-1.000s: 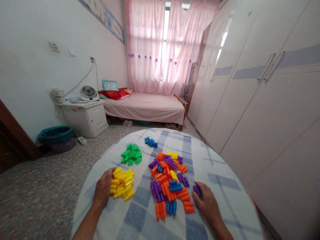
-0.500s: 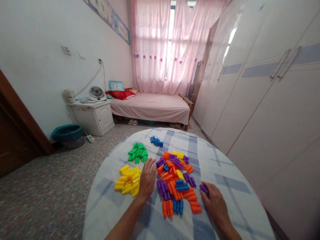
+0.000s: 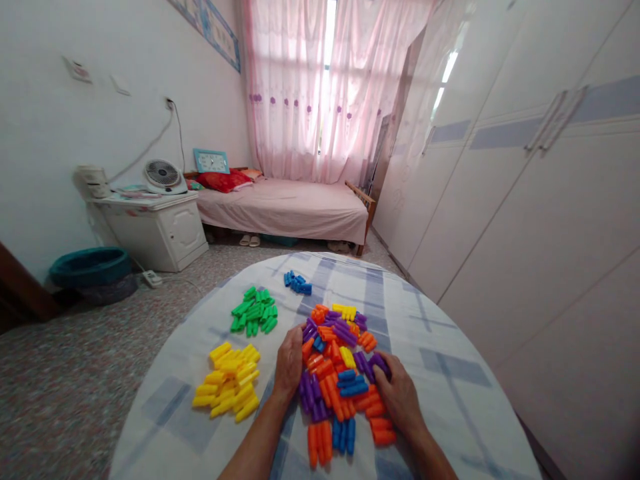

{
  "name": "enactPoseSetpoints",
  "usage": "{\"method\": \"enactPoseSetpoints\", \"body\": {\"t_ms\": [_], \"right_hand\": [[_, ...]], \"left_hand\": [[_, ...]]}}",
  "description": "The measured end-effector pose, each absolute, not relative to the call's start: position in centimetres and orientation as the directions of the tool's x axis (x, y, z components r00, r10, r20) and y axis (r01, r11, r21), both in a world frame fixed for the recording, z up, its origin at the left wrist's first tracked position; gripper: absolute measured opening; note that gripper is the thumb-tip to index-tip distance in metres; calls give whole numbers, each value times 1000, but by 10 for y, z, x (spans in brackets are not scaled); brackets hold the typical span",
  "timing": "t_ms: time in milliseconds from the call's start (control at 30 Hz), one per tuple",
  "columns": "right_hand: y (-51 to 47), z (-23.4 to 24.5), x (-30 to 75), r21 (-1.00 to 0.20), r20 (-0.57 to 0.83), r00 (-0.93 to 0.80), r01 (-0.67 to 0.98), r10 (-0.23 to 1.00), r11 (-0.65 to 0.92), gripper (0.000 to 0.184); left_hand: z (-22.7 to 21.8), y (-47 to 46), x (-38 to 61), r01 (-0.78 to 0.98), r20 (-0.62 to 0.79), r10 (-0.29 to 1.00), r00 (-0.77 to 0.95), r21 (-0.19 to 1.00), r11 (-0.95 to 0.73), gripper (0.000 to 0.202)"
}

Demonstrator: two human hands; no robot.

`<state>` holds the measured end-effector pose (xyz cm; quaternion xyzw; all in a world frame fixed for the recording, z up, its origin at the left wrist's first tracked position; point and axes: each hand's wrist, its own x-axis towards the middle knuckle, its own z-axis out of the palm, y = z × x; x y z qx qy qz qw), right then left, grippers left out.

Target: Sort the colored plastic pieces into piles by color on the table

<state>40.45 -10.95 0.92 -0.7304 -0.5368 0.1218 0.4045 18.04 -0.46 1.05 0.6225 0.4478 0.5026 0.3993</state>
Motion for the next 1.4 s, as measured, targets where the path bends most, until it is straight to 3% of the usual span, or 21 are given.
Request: {"method": "enactPoseSetpoints", "body": {"t_ms": [300,500,700,1000,1400], "right_hand": [[-89,34,429,-823,66,243,562,968,-85,34],[-88,14,426,-747,189,382,653,905,-120,42],[-96,6,433,-697,273,246,717,930,15,40],[-98,4,450,-634,218,69,768,974,87,44],[-93,4,449,-621,202,124,783,971,29,40]], "left_hand": [[10,3,185,216,287,958,1,935,-280,42],[10,2,185,213,289,957,12,935,-285,39],[12,0,186,209,297,955,-12,934,-288,36],[15,-1,188,210,252,968,19,945,-250,41],[14,-1,189,190,261,964,47,945,-265,42]]}}
